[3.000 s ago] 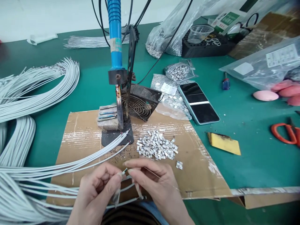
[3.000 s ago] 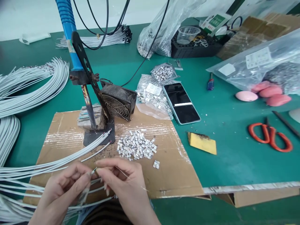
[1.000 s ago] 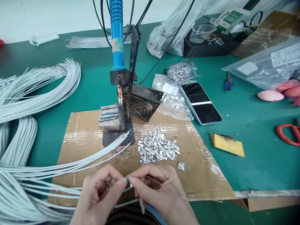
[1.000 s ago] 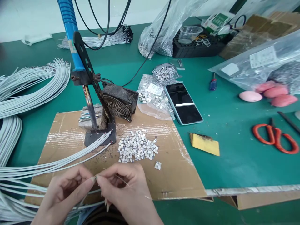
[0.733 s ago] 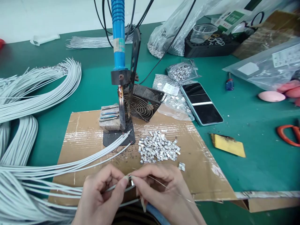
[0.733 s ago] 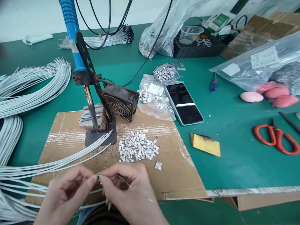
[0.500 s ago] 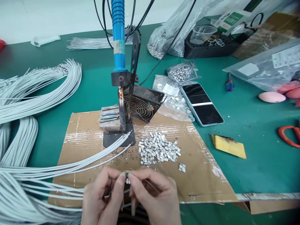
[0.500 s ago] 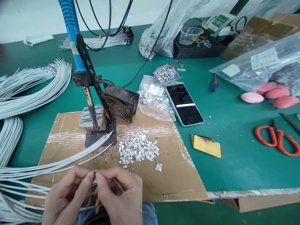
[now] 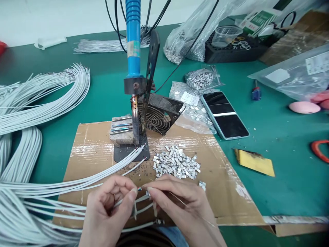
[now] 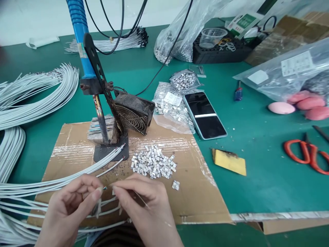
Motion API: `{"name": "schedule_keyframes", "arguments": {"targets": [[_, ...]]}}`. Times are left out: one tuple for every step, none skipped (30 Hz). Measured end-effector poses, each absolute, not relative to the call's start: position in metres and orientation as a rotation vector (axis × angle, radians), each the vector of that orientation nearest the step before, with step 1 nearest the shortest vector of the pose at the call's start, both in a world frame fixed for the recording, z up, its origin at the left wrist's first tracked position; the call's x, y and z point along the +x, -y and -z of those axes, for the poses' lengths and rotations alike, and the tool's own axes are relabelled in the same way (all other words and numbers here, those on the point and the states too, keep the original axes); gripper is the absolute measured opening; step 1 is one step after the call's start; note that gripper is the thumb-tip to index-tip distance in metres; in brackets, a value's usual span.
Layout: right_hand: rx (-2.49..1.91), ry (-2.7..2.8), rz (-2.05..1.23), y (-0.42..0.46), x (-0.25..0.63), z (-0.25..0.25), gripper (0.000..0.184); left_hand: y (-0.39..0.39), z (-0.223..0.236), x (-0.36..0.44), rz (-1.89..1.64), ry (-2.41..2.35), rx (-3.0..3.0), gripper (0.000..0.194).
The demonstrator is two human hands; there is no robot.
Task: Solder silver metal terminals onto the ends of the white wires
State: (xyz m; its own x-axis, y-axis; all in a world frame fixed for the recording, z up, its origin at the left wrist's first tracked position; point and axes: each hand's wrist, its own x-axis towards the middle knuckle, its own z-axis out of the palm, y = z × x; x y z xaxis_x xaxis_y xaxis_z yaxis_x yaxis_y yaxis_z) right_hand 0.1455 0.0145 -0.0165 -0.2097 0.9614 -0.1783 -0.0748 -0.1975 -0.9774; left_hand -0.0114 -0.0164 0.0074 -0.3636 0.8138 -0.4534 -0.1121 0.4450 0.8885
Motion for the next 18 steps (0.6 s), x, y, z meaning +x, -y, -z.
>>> {"name": "schedule_keyframes", "arguments": {"targets": [[-1.181, 1.135, -1.589, -0.0146, 0.1445, 0.0156, 0.015, 0.0161, -0.0078, -0.0114, -1.111, -1.661, 0.61, 0.02], [-1.191, 1.078, -1.628, -0.0145, 0.1434, 0.015, 0.013, 0.0158, -0.0081, -0.0113, -1.108, -1.666, 0.603, 0.02], [-1.2, 1.028, -1.658, -0.0144, 0.1423, 0.0144, 0.011, 0.0154, -0.0083, -0.0113, -1.105, -1.669, 0.6, 0.02], [-1.212, 0.994, -1.676, -0.0143, 0.1415, 0.0139, 0.01, 0.0151, -0.0083, -0.0112, -1.102, -1.67, 0.599, 0.02], [-1.22, 0.98, -1.683, -0.0144, 0.141, 0.0135, 0.009, 0.0148, -0.0083, -0.0113, -1.1, -1.672, 0.6, 0.02], [-1.224, 0.988, -1.681, -0.0146, 0.1407, 0.0133, 0.01, 0.0145, -0.0083, -0.0113, -1.099, -1.672, 0.603, 0.02], [-1.224, 1.012, -1.668, -0.0148, 0.1406, 0.0132, 0.01, 0.0143, -0.0083, -0.0114, -1.099, -1.673, 0.605, 0.02], [-1.218, 1.041, -1.65, -0.015, 0.1406, 0.0133, 0.011, 0.0142, -0.0084, -0.0115, -1.098, -1.673, 0.604, 0.021], [-1.209, 1.063, -1.633, -0.0152, 0.1405, 0.0135, 0.01, 0.0141, -0.0085, -0.0116, -1.097, -1.671, 0.602, 0.021], [-1.198, 1.072, -1.621, -0.0152, 0.1403, 0.0138, 0.01, 0.0142, -0.0086, -0.0117, -1.095, -1.666, 0.598, 0.022], [-1.188, 1.069, -1.617, -0.0151, 0.14, 0.0141, 0.011, 0.0143, -0.0087, -0.0118, -1.091, -1.657, 0.594, 0.022], [-1.178, 1.058, -1.619, -0.0148, 0.1395, 0.0144, 0.013, 0.0146, -0.0087, -0.0118, -1.088, -1.647, 0.589, 0.023], [-1.167, 1.044, -1.623, -0.0144, 0.139, 0.0147, 0.014, 0.0149, -0.0086, -0.0118, -1.084, -1.638, 0.585, 0.023], [-1.16, 1.036, -1.625, -0.0138, 0.1385, 0.0149, 0.014, 0.0152, -0.0085, -0.0118, -1.083, -1.631, 0.583, 0.024], [-1.157, 1.037, -1.623, -0.0131, 0.1382, 0.0151, 0.014, 0.0155, -0.0082, -0.0118, -1.082, -1.628, 0.584, 0.024], [-1.158, 1.046, -1.616, -0.0125, 0.1381, 0.0152, 0.014, 0.0158, -0.0079, -0.0119, -1.08, -1.628, 0.589, 0.024], [-1.164, 1.057, -1.605, -0.0118, 0.1382, 0.0153, 0.015, 0.0161, -0.0076, -0.012, -1.079, -1.63, 0.597, 0.024], [-1.172, 1.067, -1.59, -0.0113, 0.1385, 0.0154, 0.015, 0.0163, -0.0072, -0.0122, -1.076, -1.635, 0.607, 0.024]]}}
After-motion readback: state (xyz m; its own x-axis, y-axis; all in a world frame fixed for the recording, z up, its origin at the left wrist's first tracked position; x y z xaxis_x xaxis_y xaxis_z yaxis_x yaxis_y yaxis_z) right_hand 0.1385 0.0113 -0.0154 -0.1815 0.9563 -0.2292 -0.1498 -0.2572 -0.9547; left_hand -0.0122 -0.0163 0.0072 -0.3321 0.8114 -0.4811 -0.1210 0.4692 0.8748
